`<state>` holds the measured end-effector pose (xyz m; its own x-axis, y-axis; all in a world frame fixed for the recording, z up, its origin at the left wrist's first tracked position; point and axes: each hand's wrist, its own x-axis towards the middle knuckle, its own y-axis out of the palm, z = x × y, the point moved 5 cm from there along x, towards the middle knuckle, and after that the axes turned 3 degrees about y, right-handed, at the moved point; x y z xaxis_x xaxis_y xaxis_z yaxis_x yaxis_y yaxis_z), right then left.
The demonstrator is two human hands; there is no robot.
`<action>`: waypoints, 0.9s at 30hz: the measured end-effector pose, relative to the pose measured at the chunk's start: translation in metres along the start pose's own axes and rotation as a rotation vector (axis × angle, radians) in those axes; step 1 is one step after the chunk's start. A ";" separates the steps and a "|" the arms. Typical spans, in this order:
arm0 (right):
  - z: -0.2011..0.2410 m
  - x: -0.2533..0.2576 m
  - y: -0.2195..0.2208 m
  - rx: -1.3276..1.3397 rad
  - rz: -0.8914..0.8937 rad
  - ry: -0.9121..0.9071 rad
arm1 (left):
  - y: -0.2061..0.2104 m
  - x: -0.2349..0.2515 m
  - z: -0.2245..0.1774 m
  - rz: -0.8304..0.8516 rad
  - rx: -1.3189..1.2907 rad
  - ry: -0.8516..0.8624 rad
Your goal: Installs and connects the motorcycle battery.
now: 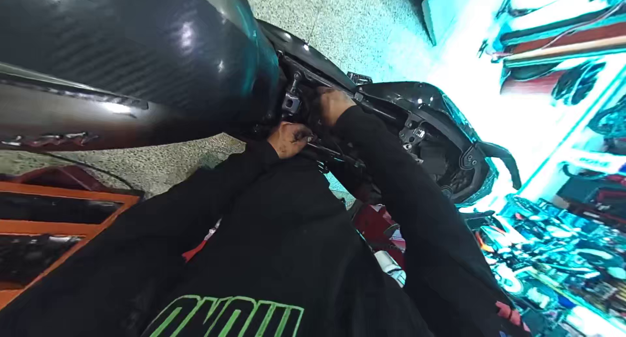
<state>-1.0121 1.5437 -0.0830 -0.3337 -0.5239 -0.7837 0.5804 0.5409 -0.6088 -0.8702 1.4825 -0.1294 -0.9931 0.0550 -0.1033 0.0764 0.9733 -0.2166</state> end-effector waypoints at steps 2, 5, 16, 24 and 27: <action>0.000 0.012 -0.002 -0.070 0.080 -0.048 | 0.000 0.001 0.002 -0.017 0.001 0.009; 0.007 0.018 -0.006 -0.159 0.169 -0.089 | 0.000 0.001 0.002 -0.038 -0.002 0.015; 0.047 0.025 -0.023 -0.412 0.460 -0.015 | 0.001 0.000 0.000 -0.030 0.019 0.007; 0.038 0.030 -0.022 -0.333 0.380 0.048 | 0.003 0.000 0.002 -0.053 0.030 0.026; 0.041 0.028 -0.025 -0.331 0.378 0.059 | 0.003 0.001 0.002 -0.037 0.039 0.021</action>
<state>-1.0055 1.4888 -0.0848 -0.1929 -0.2184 -0.9566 0.4052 0.8701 -0.2804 -0.8705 1.4851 -0.1324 -0.9969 0.0244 -0.0744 0.0428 0.9654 -0.2573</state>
